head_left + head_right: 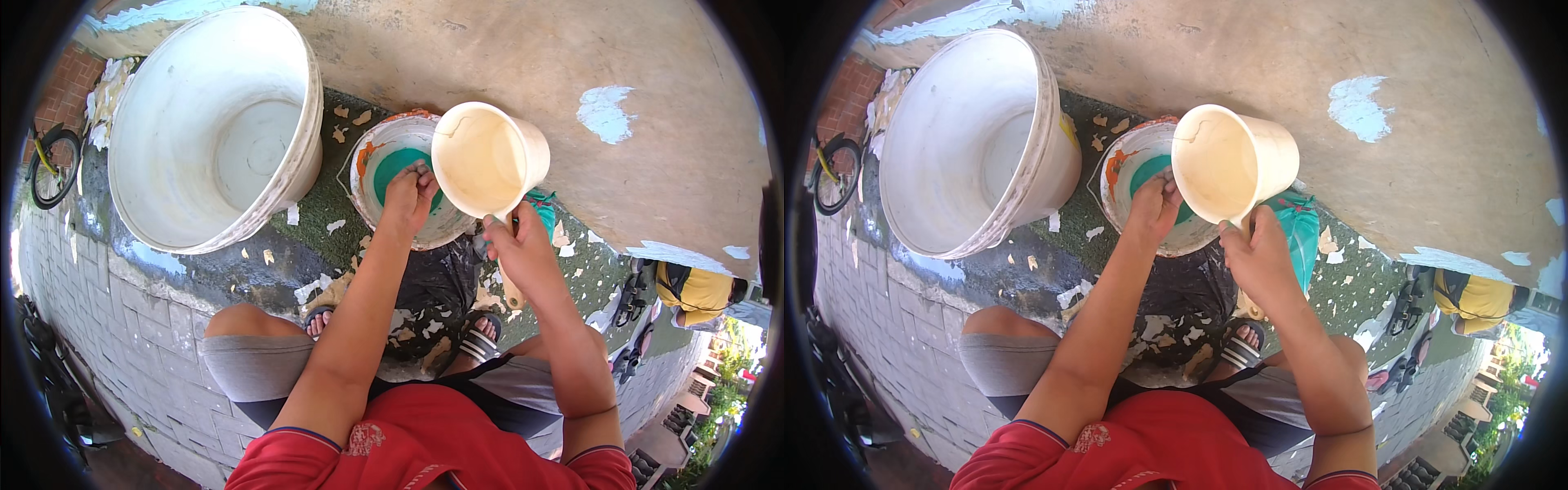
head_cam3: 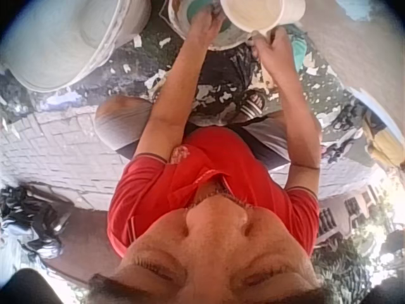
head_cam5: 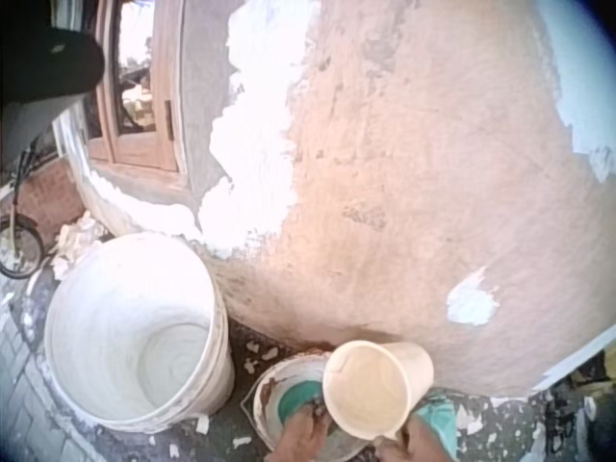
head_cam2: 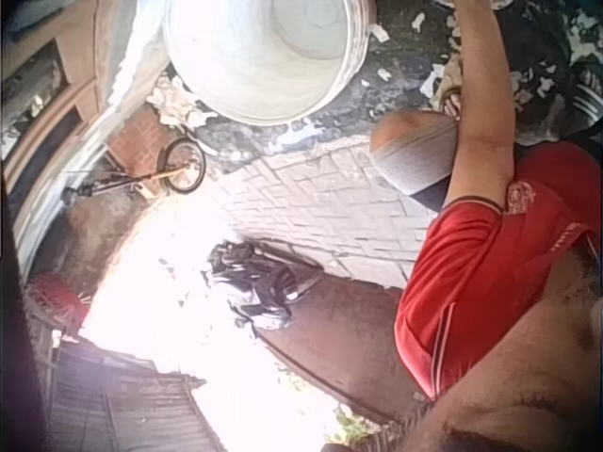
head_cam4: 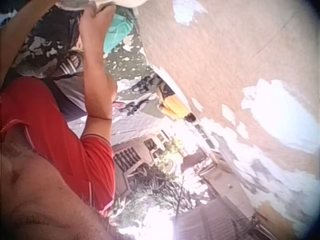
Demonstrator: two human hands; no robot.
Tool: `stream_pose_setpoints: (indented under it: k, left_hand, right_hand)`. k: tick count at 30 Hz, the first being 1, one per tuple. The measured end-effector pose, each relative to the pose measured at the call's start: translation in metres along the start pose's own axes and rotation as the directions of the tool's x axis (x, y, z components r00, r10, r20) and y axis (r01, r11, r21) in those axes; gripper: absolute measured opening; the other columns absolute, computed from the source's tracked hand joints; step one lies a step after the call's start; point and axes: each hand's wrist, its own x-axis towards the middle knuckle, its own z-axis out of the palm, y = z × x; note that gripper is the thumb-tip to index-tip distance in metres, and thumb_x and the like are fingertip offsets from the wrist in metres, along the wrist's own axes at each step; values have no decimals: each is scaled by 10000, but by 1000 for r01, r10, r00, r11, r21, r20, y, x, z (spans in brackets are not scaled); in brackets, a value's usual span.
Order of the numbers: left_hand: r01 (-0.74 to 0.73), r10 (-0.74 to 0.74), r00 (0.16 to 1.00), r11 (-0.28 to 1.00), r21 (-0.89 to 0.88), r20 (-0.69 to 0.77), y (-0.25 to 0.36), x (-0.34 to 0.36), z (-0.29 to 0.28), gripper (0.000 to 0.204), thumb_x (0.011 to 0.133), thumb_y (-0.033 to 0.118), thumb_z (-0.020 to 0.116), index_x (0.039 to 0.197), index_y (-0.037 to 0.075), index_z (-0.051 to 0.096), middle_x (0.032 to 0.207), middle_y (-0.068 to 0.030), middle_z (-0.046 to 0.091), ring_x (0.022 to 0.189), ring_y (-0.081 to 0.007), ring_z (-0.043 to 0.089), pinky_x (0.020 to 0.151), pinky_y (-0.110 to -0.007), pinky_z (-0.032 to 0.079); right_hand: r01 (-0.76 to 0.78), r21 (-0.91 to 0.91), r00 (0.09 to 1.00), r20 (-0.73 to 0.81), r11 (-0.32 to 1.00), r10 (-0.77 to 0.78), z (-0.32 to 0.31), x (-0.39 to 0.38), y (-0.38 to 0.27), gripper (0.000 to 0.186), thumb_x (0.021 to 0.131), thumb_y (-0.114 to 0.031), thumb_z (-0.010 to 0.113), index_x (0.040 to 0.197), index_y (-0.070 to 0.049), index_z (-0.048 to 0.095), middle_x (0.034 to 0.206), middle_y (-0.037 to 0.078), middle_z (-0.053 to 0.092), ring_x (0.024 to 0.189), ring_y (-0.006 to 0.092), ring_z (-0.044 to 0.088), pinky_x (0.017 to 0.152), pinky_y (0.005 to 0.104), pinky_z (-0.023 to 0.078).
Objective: The person prepares green paint by pouring pigment from a plastic bag into a small bucket and stirring it by hand, then uses a scoop to add water and continues mixing.
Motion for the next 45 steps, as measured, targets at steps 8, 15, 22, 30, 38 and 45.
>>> stream_pose_setpoints:
  k: [8,15,22,30,38,45]
  left_hand:
    - [59,-39,994,977,206,-100,-4,-3,6,214,1059,139,329,1013,32,508,718,13,449,520,-70,330,460,-243,298]
    - [105,-94,994,930,352,-49,-7,-3,7,307,1066,273,375,949,56,558,757,-7,547,513,-68,417,432,-251,309]
    - [108,-79,992,933,344,-97,-5,-9,15,236,1009,164,353,935,65,554,770,-15,565,556,-92,469,462,-248,357]
    - [-3,40,996,911,411,-81,-10,-5,16,148,980,120,458,997,34,577,807,-26,593,583,-95,508,495,-240,403]
    - [44,123,951,854,519,-282,1,-9,2,114,967,94,524,1048,18,548,771,-52,565,596,-158,514,531,-299,440]
    - [-261,640,766,219,940,64,-2,-4,-14,183,927,106,570,770,20,530,650,-145,543,564,-317,510,618,-451,456]
  right_hand:
    - [-4,-165,1000,-6,986,3,4,-1,-3,272,932,-161,642,987,72,512,867,164,621,723,217,628,648,340,498]
    - [66,-258,996,-42,964,-79,7,1,9,297,924,-171,636,1014,79,504,1056,271,571,966,375,604,849,425,473]
    - [101,-302,991,-54,948,-123,12,-3,5,282,922,-134,641,1002,62,455,1025,266,538,949,405,585,855,448,464]
    - [134,-363,984,-62,922,-168,14,-2,2,281,925,-130,639,991,64,445,992,253,532,918,407,575,845,454,461]
    - [-208,185,977,92,961,194,-9,-1,-21,245,958,-139,635,1097,32,527,907,89,601,797,131,575,646,292,480]
    - [-263,504,962,199,823,186,-32,-8,-36,205,973,-104,615,1116,32,557,917,73,593,784,126,559,607,270,456]
